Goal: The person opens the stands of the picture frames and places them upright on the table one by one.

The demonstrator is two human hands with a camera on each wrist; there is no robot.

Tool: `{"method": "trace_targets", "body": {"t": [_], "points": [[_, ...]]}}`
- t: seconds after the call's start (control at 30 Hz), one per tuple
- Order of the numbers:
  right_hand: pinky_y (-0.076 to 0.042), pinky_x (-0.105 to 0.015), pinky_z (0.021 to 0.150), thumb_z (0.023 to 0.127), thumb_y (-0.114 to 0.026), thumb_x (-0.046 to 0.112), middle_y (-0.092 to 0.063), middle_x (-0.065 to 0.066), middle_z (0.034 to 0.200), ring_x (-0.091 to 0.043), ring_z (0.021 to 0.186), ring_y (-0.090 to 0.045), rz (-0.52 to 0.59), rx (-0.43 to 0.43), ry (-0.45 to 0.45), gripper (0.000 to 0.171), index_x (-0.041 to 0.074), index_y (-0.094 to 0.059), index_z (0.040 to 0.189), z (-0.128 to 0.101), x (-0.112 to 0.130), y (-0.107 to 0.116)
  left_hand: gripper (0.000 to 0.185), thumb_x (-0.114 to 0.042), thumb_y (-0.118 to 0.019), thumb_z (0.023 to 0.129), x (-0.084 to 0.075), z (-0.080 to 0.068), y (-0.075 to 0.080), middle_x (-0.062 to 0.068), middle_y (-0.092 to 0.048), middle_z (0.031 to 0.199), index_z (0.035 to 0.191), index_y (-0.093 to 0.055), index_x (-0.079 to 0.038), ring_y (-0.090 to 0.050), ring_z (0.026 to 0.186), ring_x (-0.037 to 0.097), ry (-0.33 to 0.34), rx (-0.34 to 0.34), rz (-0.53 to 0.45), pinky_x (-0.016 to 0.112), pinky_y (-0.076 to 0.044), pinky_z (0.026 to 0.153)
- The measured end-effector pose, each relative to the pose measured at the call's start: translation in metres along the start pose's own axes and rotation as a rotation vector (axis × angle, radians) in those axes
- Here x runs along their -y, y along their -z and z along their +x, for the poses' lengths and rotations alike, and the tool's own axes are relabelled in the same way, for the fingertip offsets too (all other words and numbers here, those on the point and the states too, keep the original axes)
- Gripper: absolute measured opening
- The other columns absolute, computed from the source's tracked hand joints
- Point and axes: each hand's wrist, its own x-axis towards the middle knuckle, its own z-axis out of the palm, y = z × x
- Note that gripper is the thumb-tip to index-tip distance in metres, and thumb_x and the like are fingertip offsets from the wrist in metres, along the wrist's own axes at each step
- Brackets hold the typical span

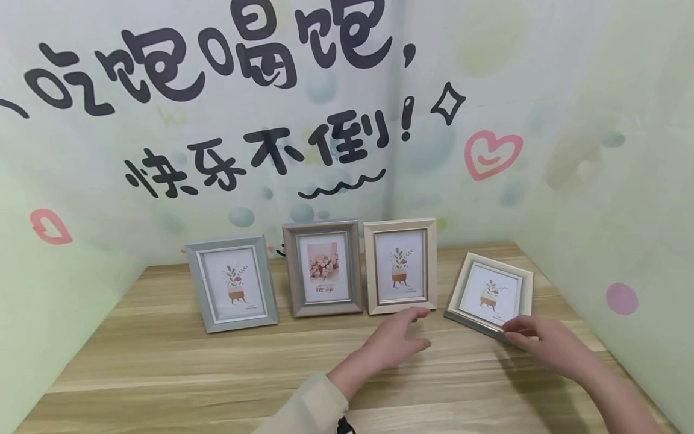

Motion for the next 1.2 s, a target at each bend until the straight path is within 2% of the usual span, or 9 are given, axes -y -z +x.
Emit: {"method": "trace_targets", "body": {"t": [0.1, 0.2, 0.33, 0.53, 0.8, 0.9, 1.0, 1.1, 1.2], "points": [[-0.058, -0.028, 0.07, 0.094, -0.067, 0.018, -0.072, -0.018, 0.109, 0.011, 0.093, -0.058, -0.001, -0.081, 0.004, 0.023, 0.005, -0.07, 0.112, -0.003, -0.004, -0.001, 0.058, -0.027, -0.072, 0.09, -0.001, 0.004, -0.006, -0.007, -0.056, 0.145, 0.144, -0.052, -0.018, -0.055, 0.131, 0.01, -0.001, 0.005, -0.097, 0.021, -0.045, 0.108], [-0.059, -0.051, 0.079, 0.094, -0.066, 0.017, -0.062, -0.034, 0.122, -0.024, 0.106, -0.066, 0.021, -0.143, -0.021, 0.038, -0.004, -0.061, 0.125, -0.005, -0.009, -0.005, 0.059, -0.028, -0.072, 0.09, -0.004, 0.009, -0.011, -0.005, -0.056, 0.146, 0.145, -0.051, -0.017, -0.055, 0.132, 0.011, 0.006, 0.005, -0.197, 0.022, -0.045, 0.109], [-0.039, -0.075, 0.092, 0.097, -0.062, 0.021, -0.035, -0.051, 0.135, -0.067, 0.119, -0.038, 0.083, -0.133, -0.101, 0.067, -0.018, -0.032, 0.141, -0.006, -0.019, -0.009, 0.06, -0.031, -0.072, 0.091, -0.008, 0.018, -0.017, -0.005, -0.056, 0.146, 0.145, -0.051, -0.018, -0.055, 0.131, 0.011, 0.036, 0.005, -0.321, 0.023, -0.045, 0.108], [-0.015, -0.083, 0.102, 0.099, -0.057, 0.037, 0.002, -0.056, 0.143, -0.074, 0.131, -0.005, 0.225, 0.004, -0.234, 0.101, -0.021, 0.011, 0.147, -0.007, -0.029, -0.014, 0.059, -0.034, -0.073, 0.088, -0.014, 0.029, -0.026, -0.007, -0.058, 0.143, 0.142, -0.054, -0.02, -0.054, 0.132, 0.012, 0.113, -0.008, -0.46, 0.024, -0.045, 0.108], [-0.023, -0.08, 0.101, 0.098, -0.056, 0.044, -0.008, -0.056, 0.142, -0.073, 0.129, -0.015, 0.207, 0.097, -0.288, 0.102, -0.024, 0.004, 0.146, -0.006, -0.029, -0.016, 0.051, -0.009, -0.068, 0.09, -0.014, 0.043, -0.035, 0.008, -0.061, 0.14, 0.139, -0.056, -0.01, -0.059, 0.128, 0.021, 0.175, -0.018, -0.59, 0.03, -0.048, 0.109], [-0.032, -0.066, 0.109, 0.097, -0.06, 0.036, -0.021, -0.053, 0.143, -0.066, 0.13, -0.028, 0.199, 0.062, -0.247, 0.091, -0.022, -0.011, 0.147, -0.005, -0.029, -0.018, 0.051, -0.004, -0.067, 0.09, -0.014, 0.045, -0.037, 0.01, -0.062, 0.139, 0.139, -0.056, -0.006, -0.059, 0.128, 0.023, 0.162, -0.004, -0.638, 0.029, -0.048, 0.108], [-0.045, -0.024, 0.101, 0.097, -0.063, 0.028, -0.033, -0.05, 0.141, -0.019, 0.123, -0.056, 0.216, 0.033, -0.197, 0.078, -0.021, -0.024, 0.144, -0.005, -0.029, -0.02, 0.049, -0.001, -0.066, 0.089, -0.014, 0.046, -0.039, 0.011, -0.063, 0.137, 0.136, -0.058, -0.004, -0.06, 0.127, 0.024, 0.156, 0.001, -0.684, 0.029, -0.049, 0.107], [-0.036, -0.001, 0.075, 0.097, -0.063, 0.024, -0.038, -0.048, 0.139, 0.022, 0.099, -0.044, 0.245, 0.02, -0.186, 0.072, -0.022, -0.03, 0.141, -0.003, -0.029, -0.019, 0.045, 0.0, -0.068, 0.087, -0.014, 0.047, -0.041, 0.013, -0.065, 0.134, 0.132, -0.06, -0.002, -0.062, 0.124, 0.025, 0.182, -0.019, -0.736, 0.029, -0.051, 0.105], [-0.038, -0.003, 0.072, 0.099, -0.06, 0.025, -0.035, -0.048, 0.14, 0.029, 0.092, -0.035, 0.272, 0.018, -0.245, 0.07, -0.023, -0.032, 0.139, -0.003, -0.03, -0.015, 0.042, 0.001, -0.068, 0.087, -0.014, 0.047, -0.043, 0.015, -0.066, 0.131, 0.129, -0.061, 0.002, -0.063, 0.123, 0.026, 0.204, -0.041, -0.8, 0.032, -0.053, 0.104]]}}
